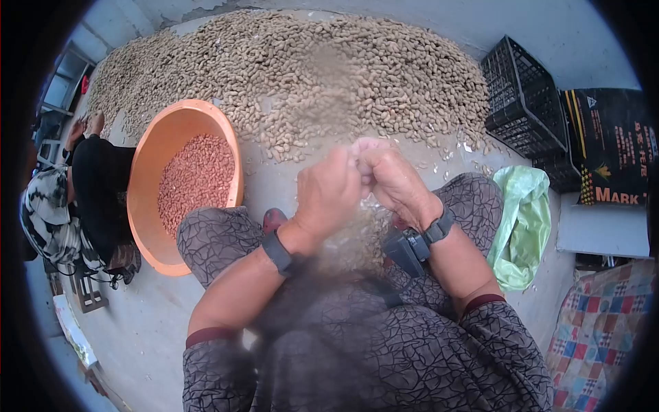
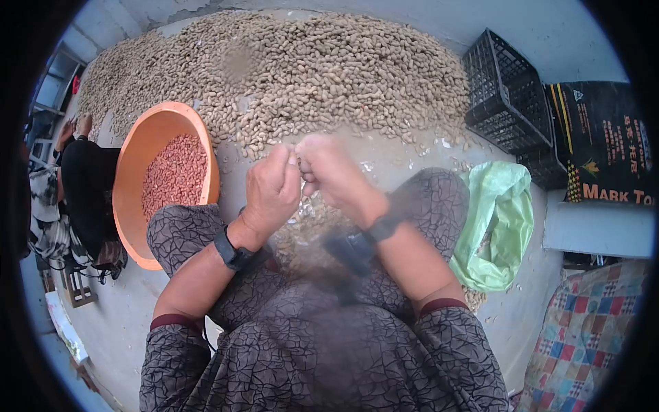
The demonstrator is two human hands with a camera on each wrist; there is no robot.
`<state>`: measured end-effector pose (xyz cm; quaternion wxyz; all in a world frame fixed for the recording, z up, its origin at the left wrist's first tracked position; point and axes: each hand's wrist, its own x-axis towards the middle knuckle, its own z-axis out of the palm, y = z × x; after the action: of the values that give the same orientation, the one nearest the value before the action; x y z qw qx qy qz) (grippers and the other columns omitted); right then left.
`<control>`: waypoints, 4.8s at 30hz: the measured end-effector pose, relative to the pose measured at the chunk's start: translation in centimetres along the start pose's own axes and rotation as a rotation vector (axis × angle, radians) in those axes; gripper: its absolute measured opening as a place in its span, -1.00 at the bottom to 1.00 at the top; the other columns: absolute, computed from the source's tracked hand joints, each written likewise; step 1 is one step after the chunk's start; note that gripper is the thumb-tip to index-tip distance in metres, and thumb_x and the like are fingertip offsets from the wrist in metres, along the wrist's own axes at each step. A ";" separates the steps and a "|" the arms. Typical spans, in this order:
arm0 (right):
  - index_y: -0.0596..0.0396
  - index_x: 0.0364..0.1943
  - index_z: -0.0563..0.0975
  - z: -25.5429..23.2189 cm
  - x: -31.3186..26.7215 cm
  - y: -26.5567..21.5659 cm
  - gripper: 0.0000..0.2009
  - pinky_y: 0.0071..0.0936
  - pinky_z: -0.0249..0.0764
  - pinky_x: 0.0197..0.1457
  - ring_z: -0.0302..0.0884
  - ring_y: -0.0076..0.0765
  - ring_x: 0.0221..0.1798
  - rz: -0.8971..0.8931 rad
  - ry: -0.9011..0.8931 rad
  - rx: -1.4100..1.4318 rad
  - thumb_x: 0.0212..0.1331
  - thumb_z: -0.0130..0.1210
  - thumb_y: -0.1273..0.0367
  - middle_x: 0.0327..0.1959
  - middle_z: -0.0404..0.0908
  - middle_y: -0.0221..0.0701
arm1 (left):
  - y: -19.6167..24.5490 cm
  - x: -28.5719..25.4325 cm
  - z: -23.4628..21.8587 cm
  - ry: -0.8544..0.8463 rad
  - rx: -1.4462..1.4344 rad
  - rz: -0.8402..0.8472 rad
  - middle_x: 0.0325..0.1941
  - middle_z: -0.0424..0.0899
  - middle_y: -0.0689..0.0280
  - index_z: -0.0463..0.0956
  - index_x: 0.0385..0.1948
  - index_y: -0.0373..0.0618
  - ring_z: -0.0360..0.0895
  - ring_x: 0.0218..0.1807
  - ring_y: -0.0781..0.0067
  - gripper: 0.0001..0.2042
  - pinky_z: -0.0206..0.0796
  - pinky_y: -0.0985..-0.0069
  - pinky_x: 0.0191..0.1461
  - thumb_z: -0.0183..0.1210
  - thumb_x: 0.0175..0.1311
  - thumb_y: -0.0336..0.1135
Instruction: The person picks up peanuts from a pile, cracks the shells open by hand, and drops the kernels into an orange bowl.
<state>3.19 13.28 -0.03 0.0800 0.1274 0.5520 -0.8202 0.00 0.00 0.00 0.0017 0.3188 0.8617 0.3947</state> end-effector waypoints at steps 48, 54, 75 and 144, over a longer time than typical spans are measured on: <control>0.07 -0.47 0.48 1.8 -1.5 -2.1 -0.87 -0.33 0.29 -0.45 0.39 -0.21 -0.48 -1.055 0.248 -1.338 -0.21 0.10 0.46 -0.60 0.38 -0.36 | -1.3 1.6 -0.7 -0.131 -1.373 -0.587 -0.67 0.34 0.47 0.40 -0.43 -0.11 0.19 -0.70 0.71 -0.69 -0.02 0.72 -0.66 -0.10 0.34 -0.06; 0.08 -0.47 0.47 2.0 -2.0 -2.3 -0.86 -0.32 0.29 -0.46 0.38 -0.20 -0.50 -1.047 0.194 -1.338 -0.24 0.09 0.47 -0.61 0.38 -0.34 | 0.0 1.6 -1.2 -0.136 -1.454 -0.663 -0.68 0.31 0.51 0.43 -0.40 -0.10 0.11 -0.71 0.76 -0.69 -0.08 0.74 -0.67 -0.10 0.34 -0.05; 0.21 -0.44 0.54 0.9 -2.0 -3.0 -0.86 -0.72 0.27 -0.57 0.36 -0.72 -0.61 -0.450 0.249 -0.646 0.14 0.03 0.42 -0.59 0.52 -0.51 | -1.1 1.6 -1.4 -0.290 -1.484 -0.546 -0.51 0.48 0.30 0.42 -0.28 -0.23 0.23 -0.65 0.73 -0.69 -0.02 0.82 -0.68 -0.13 0.37 -0.13; 0.24 -0.39 0.52 0.8 -2.4 -2.2 -0.92 -0.72 0.45 -0.44 0.46 -0.65 -0.52 -0.416 0.208 -0.390 0.10 0.09 0.49 -0.51 0.55 -0.42 | -0.3 0.7 -1.1 -0.093 -0.907 -0.231 -0.52 0.51 0.42 0.50 -0.44 -0.27 0.37 -0.42 0.73 -0.80 0.25 0.66 -0.38 0.10 0.23 -0.29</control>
<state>4.79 13.31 2.90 -0.1236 0.0770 0.7185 -0.6801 -1.00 -0.46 0.71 0.2233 0.2053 0.6313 0.7138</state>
